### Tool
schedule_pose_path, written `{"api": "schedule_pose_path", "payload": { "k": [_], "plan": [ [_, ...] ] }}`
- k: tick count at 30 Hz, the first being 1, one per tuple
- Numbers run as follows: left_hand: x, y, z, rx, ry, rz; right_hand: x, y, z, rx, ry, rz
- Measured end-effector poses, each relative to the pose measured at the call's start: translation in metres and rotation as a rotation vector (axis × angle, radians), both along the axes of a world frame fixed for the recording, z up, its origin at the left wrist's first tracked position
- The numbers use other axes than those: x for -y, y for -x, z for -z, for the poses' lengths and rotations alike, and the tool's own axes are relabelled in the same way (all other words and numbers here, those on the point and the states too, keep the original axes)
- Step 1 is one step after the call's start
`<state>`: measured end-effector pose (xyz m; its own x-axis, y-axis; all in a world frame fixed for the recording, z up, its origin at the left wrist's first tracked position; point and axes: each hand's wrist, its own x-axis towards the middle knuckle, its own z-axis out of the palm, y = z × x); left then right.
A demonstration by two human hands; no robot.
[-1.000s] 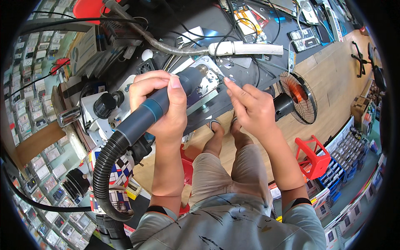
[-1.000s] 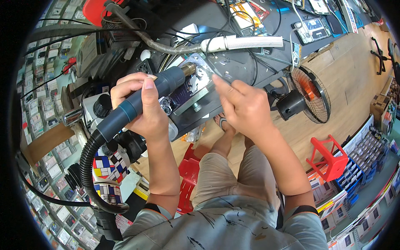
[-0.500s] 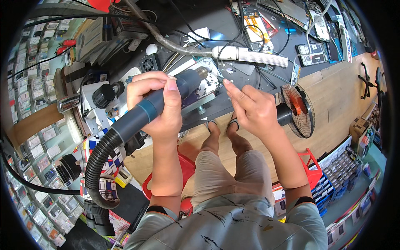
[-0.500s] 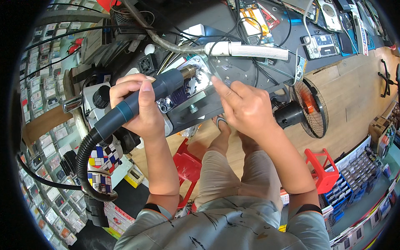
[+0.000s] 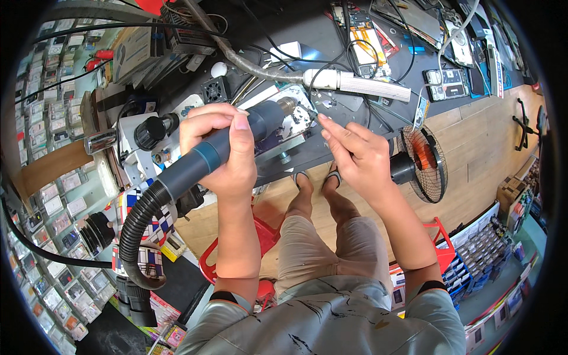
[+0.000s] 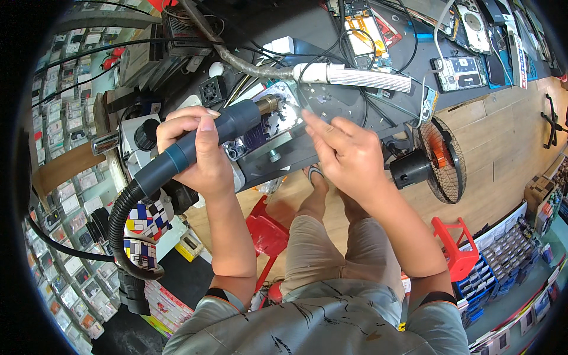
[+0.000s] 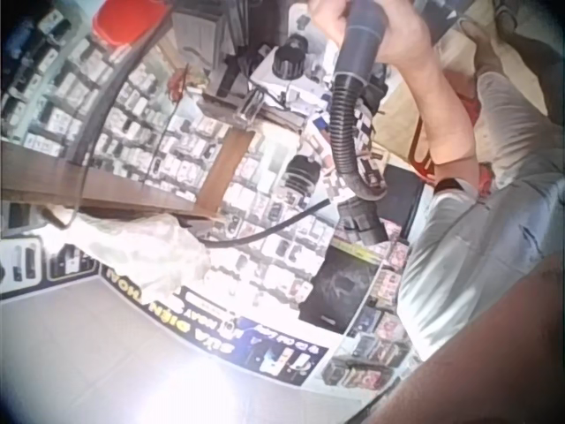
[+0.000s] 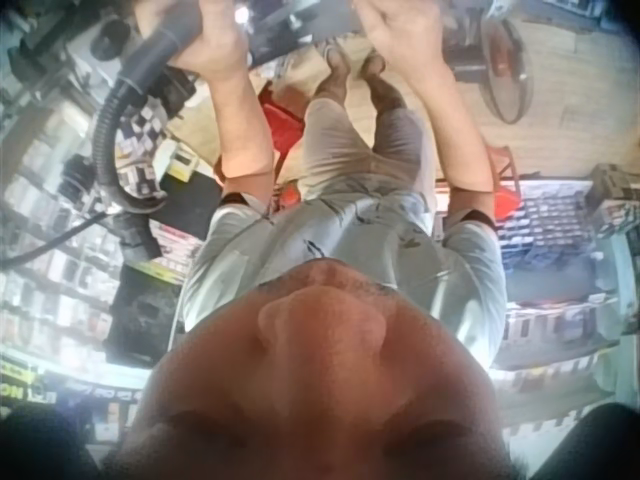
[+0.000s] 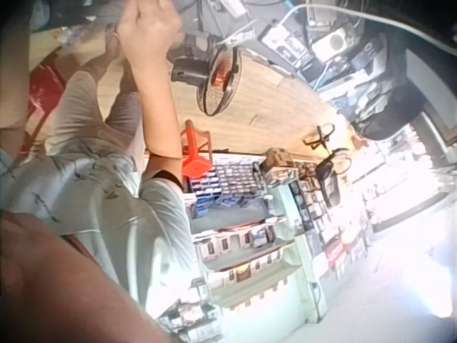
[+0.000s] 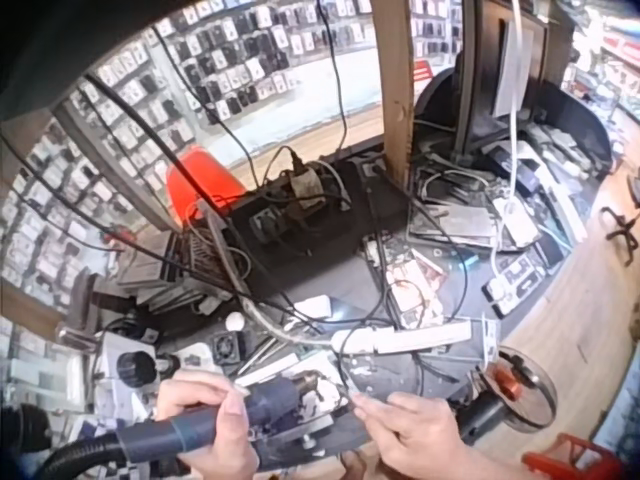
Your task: The person uses a hot air gun and tweezers to work on a small circuit board placed on a workbench. They repeatedly apply heat and adjust components with tweezers, then briefly adjust a nearby power supply unit.
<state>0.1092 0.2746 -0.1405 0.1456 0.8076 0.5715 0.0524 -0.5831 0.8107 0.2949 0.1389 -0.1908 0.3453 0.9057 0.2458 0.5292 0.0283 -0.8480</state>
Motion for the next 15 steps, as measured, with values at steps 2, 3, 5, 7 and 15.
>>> {"api": "schedule_pose_path", "payload": {
  "k": [2, 3, 5, 7, 15],
  "plan": [
    [0.001, -0.001, -0.002, 0.015, -0.006, -0.038, 0.000, 0.003, 0.000, -0.036, -0.005, 0.017],
    [0.001, -0.002, -0.004, 0.027, -0.020, -0.045, -0.001, 0.004, -0.001, -0.092, 0.000, 0.049],
    [0.003, 0.000, -0.011, 0.077, -0.046, -0.082, -0.002, 0.005, -0.004, -0.233, -0.015, 0.106],
    [0.005, 0.002, -0.020, 0.093, -0.095, -0.115, 0.002, 0.005, -0.011, -0.490, 0.127, 0.232],
    [0.007, -0.001, -0.019, 0.049, -0.090, -0.113, 0.016, 0.003, -0.019, -0.012, 0.048, 0.048]
  ]
}}
